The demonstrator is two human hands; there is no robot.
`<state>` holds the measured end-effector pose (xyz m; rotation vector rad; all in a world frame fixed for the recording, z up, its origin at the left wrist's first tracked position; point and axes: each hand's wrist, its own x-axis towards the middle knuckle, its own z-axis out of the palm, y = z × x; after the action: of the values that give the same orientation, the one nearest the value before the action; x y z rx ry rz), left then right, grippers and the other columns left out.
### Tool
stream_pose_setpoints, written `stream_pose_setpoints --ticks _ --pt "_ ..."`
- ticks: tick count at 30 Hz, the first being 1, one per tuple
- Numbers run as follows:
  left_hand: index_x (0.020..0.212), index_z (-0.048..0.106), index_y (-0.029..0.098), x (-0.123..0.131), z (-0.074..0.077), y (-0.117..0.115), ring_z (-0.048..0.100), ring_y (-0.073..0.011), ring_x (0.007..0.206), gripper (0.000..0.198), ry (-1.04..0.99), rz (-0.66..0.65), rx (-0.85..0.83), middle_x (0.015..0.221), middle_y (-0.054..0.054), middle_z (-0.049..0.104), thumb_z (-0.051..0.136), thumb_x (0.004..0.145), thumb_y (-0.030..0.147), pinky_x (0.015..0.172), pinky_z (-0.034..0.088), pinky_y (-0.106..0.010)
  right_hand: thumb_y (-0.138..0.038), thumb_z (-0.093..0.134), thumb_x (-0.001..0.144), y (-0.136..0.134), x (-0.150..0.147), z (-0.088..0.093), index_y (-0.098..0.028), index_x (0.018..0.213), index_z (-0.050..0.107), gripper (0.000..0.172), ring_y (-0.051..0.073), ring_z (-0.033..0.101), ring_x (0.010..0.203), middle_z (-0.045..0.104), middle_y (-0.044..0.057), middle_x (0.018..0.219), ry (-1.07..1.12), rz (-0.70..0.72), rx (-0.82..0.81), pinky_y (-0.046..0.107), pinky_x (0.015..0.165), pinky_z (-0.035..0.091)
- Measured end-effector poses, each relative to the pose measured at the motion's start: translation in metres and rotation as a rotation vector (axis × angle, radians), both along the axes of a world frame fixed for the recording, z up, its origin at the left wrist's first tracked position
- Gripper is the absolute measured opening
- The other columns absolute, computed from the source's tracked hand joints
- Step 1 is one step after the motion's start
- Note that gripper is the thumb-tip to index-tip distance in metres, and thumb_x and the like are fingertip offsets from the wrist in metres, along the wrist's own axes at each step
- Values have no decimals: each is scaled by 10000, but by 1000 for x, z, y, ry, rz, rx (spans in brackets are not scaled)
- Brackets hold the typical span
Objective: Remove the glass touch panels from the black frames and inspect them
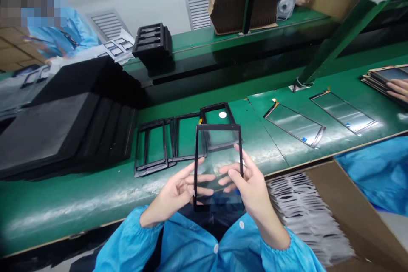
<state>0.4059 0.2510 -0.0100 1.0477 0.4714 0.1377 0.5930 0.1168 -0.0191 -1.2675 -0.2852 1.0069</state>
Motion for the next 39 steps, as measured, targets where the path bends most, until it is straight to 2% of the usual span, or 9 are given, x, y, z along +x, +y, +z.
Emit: stream_pose_setpoints --ticks 5,9,14,21,26,28,31,36,39 --pt "1665 366 366 0 -3 0 752 -318 1215 833 -55 -34 -54 1474 -192 676 795 952 324 886 616 -310 -394 868 853 -1 -2 2 -230 1677 322 1002 205 789 647 834 52 895 -37 -69 15 269 531 651" --pt "1678 311 409 -1 -5 -1 759 -313 1199 906 -104 -72 -55 1552 -190 607 797 934 233 941 586 -316 -374 860 867 -1 -4 2 -224 1682 312 994 204 790 637 837 46 886 -49 -123 41 283 541 665" --pt "1676 337 382 -1 -12 -2 775 -355 1147 906 -91 -62 -18 1568 -232 576 793 915 196 843 592 -278 -376 858 874 -1 -4 -3 -231 1693 290 1007 203 789 635 840 46 896 -40 -126 53 285 536 666" --pt "1649 401 357 -2 -21 -3 801 -360 1079 895 -106 -14 27 1506 -248 630 828 880 193 788 588 -270 -431 905 814 0 -5 -6 -207 1688 301 1085 215 778 614 839 58 875 -28 -122 38 296 521 661" --pt "1636 409 356 -1 -23 -3 813 -330 1053 840 -97 2 48 1489 -238 641 818 913 232 768 579 -246 -444 903 829 0 -8 -6 -217 1694 290 1085 207 770 635 838 61 898 -1 -139 40 293 544 654" --pt "1617 432 351 0 -24 -4 839 -284 930 835 -125 19 55 1410 -219 696 834 896 228 711 572 -229 -461 915 813 0 -8 -7 -202 1685 317 1088 207 760 619 833 66 882 17 -115 34 292 529 647" --pt "1606 439 368 2 -22 -5 829 -212 758 870 -187 37 61 1284 -165 754 861 861 216 653 572 -226 -464 926 799 0 -8 -7 -210 1664 367 1061 201 749 599 826 60 860 35 -103 30 283 514 633" --pt "1614 451 329 14 -8 3 741 -324 1217 775 -187 141 151 1483 -208 645 811 927 307 892 629 -347 -431 884 853 -4 -15 -7 -233 1652 391 959 187 746 595 821 56 866 24 -89 45 260 514 607" --pt "1617 438 312 25 -2 15 814 -300 1023 738 -205 242 131 1512 -219 629 766 961 394 736 655 -314 -458 873 860 -7 -23 -9 -245 1658 384 959 187 742 586 821 52 853 27 -33 36 256 503 596"
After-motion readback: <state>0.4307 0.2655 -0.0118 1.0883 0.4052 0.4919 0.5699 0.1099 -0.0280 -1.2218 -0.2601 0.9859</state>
